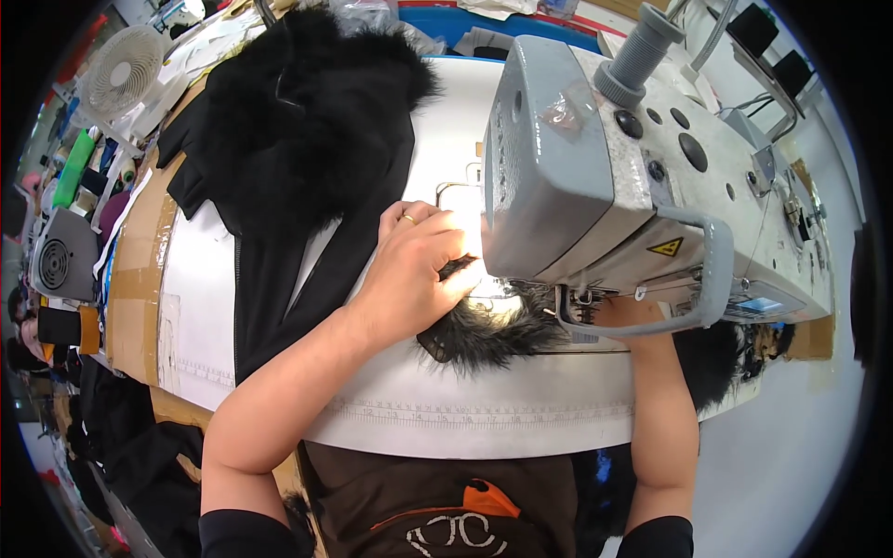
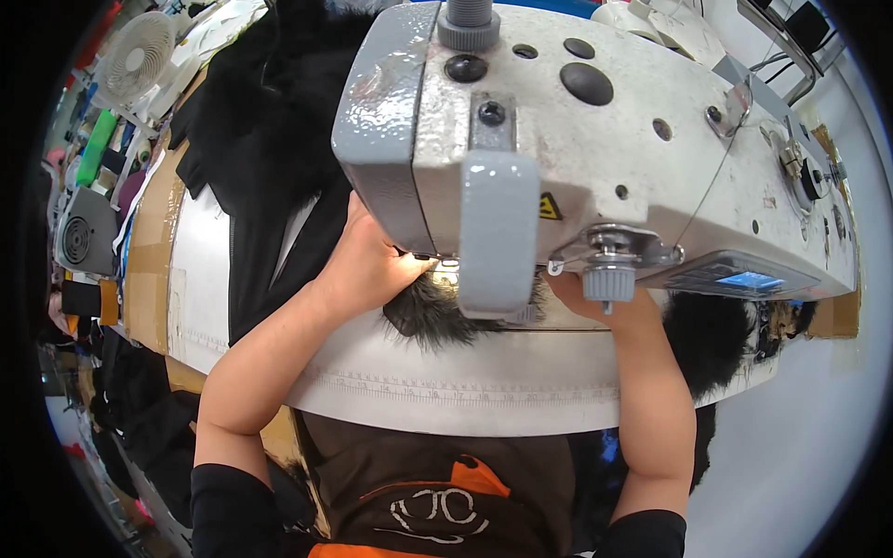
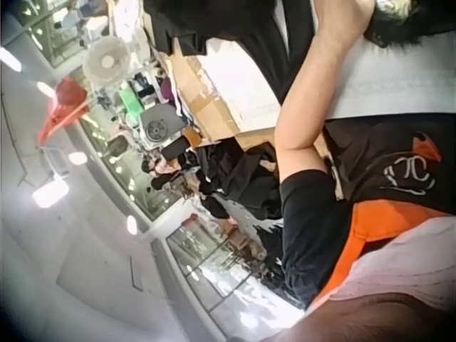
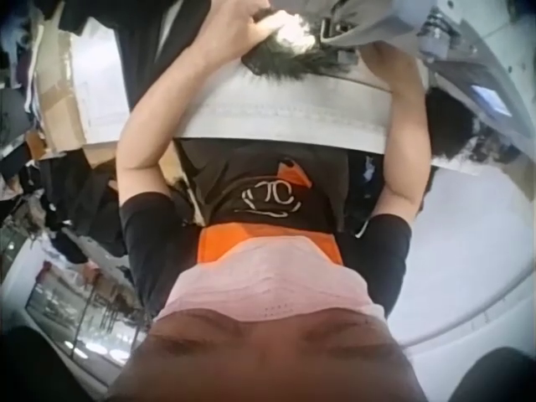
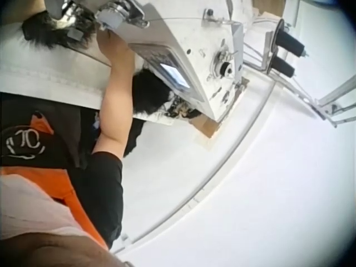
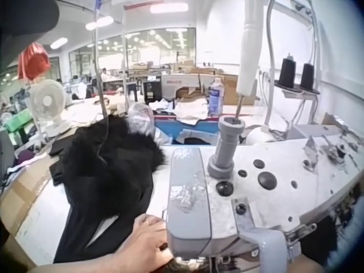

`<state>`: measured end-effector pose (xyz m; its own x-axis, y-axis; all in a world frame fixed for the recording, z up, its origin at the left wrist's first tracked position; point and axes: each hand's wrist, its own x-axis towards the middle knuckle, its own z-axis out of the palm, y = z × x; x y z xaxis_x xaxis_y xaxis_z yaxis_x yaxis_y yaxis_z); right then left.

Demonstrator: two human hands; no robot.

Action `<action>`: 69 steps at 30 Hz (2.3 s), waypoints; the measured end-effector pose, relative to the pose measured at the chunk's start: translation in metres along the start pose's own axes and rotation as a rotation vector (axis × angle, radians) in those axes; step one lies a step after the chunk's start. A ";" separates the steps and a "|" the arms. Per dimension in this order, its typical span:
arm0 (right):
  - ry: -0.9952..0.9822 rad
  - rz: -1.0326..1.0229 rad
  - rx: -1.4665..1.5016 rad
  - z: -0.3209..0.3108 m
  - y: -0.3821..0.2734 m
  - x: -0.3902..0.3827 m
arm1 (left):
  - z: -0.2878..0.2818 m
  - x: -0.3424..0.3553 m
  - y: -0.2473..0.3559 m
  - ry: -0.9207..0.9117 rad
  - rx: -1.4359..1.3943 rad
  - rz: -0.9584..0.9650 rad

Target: Sewing fur trim onto a black garment using an industrial sewing machine.

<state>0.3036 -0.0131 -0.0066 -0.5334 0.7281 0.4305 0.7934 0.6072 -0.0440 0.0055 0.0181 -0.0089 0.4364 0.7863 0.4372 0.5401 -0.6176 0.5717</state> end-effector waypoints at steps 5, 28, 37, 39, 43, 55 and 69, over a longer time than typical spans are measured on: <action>-0.061 0.193 0.461 0.004 0.003 -0.005 | -0.002 -0.002 0.004 -0.003 0.001 -0.010; -0.461 0.235 0.235 0.033 -0.016 -0.005 | -0.007 -0.001 0.005 -0.045 -0.016 0.001; -0.195 -0.157 -0.352 0.033 -0.018 -0.015 | -0.007 -0.002 0.008 -0.037 -0.001 0.006; -0.219 -0.168 -0.354 0.031 -0.021 -0.011 | -0.004 -0.003 0.005 -0.028 -0.005 0.011; -0.643 0.375 0.234 -0.002 -0.051 0.023 | -0.007 -0.004 0.003 -0.016 -0.003 0.071; -0.289 0.089 0.688 -0.015 -0.058 0.022 | -0.024 -0.017 0.017 -0.488 -0.291 0.005; -0.601 0.323 1.143 -0.098 -0.136 -0.052 | -0.055 -0.113 0.134 -0.558 -0.605 -0.162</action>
<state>0.2518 -0.1642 0.0651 -0.6493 0.7359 -0.1920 0.3751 0.0902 -0.9226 -0.0106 -0.1529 0.0567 0.7647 0.6444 0.0007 0.2173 -0.2590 0.9411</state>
